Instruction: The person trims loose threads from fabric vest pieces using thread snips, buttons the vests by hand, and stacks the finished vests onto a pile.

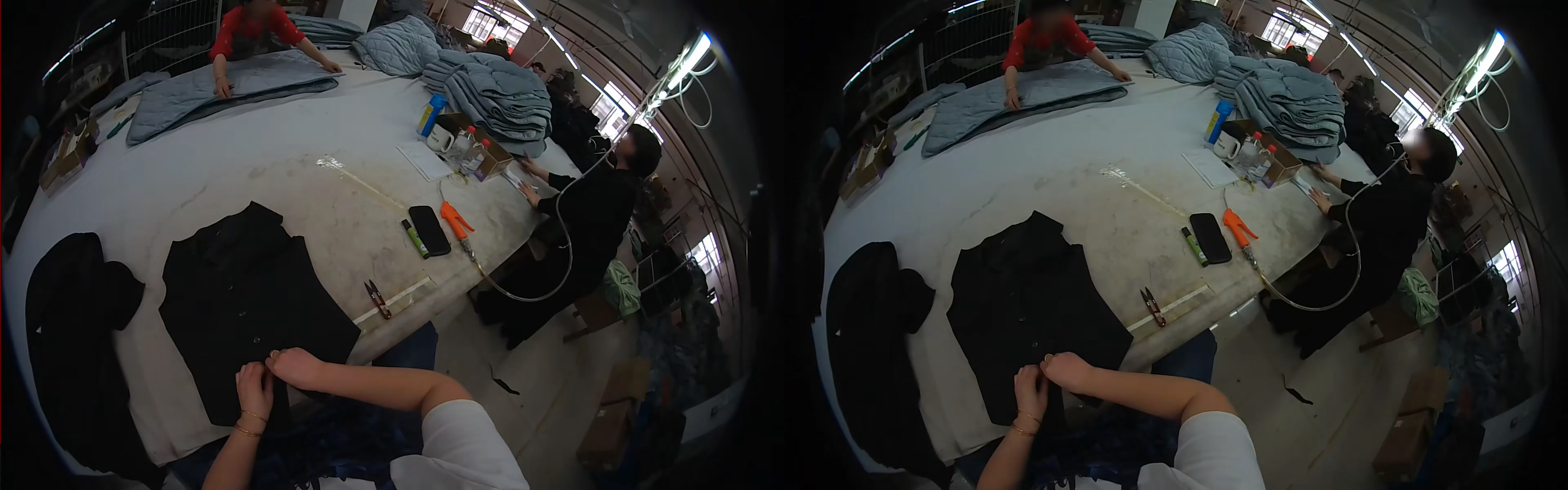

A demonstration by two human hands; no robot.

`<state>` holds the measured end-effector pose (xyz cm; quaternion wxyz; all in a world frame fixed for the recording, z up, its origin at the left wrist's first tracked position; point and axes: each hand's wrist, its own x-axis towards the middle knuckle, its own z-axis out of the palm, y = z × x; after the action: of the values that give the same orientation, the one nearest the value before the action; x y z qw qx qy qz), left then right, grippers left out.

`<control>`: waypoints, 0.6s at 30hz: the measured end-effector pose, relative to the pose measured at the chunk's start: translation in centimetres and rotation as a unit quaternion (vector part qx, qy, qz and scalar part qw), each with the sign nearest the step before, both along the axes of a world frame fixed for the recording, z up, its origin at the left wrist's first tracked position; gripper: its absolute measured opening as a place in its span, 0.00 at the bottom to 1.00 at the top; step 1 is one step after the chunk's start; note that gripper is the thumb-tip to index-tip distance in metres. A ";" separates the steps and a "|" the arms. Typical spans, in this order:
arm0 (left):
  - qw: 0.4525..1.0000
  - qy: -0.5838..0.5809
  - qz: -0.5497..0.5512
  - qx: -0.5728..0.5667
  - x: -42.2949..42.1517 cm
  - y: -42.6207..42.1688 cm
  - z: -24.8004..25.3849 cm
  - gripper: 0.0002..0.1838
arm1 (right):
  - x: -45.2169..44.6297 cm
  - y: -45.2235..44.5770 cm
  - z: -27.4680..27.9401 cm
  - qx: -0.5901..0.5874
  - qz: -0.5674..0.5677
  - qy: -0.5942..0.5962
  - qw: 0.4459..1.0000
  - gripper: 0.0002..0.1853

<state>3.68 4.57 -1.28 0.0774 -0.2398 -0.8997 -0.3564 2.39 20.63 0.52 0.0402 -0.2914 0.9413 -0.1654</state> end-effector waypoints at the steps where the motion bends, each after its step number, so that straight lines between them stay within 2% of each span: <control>1: 1.000 -0.009 0.007 0.002 0.0 0.0 0.0 0.06 | -0.3 0.1 0.1 -0.001 0.003 0.002 1.000 0.08; 3: 1.000 -0.012 0.018 0.004 -0.2 0.0 0.4 0.06 | -0.7 0.6 0.6 -0.012 0.016 -0.042 0.999 0.09; 5: 0.993 -0.115 0.032 0.000 -0.5 -0.1 0.8 0.08 | -0.8 0.6 1.1 -0.019 0.008 -0.051 0.998 0.08; 6: 0.993 -0.114 0.035 0.000 -0.9 -0.2 0.9 0.08 | -0.8 0.5 1.2 -0.027 -0.006 -0.065 0.998 0.08; 8: 0.981 -0.188 0.014 -0.056 -1.8 -0.4 1.1 0.09 | -1.1 0.4 0.9 -0.033 -0.006 -0.076 0.997 0.08; 13: 0.974 -0.206 0.020 -0.092 -2.0 0.2 2.5 0.12 | -2.5 0.1 -0.6 -0.100 -0.039 -0.104 0.989 0.11; 15: 0.973 -0.213 0.031 -0.087 -1.7 0.5 2.9 0.14 | -4.0 -0.1 -0.1 -0.064 -0.095 -0.312 0.943 0.12; 17: 0.972 -0.217 0.048 -0.082 -1.5 0.7 3.2 0.16 | -4.5 -0.1 -0.2 -0.139 -0.220 -0.440 0.860 0.14; 18: 0.970 -0.221 0.057 -0.083 -1.2 0.7 3.2 0.17 | -4.4 0.0 1.1 -0.143 -0.247 -0.451 0.846 0.13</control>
<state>2.47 5.31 1.91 -0.1237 -0.1085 -0.9332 -0.3195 -1.99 20.64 1.64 0.3764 0.0547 0.8262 -0.4156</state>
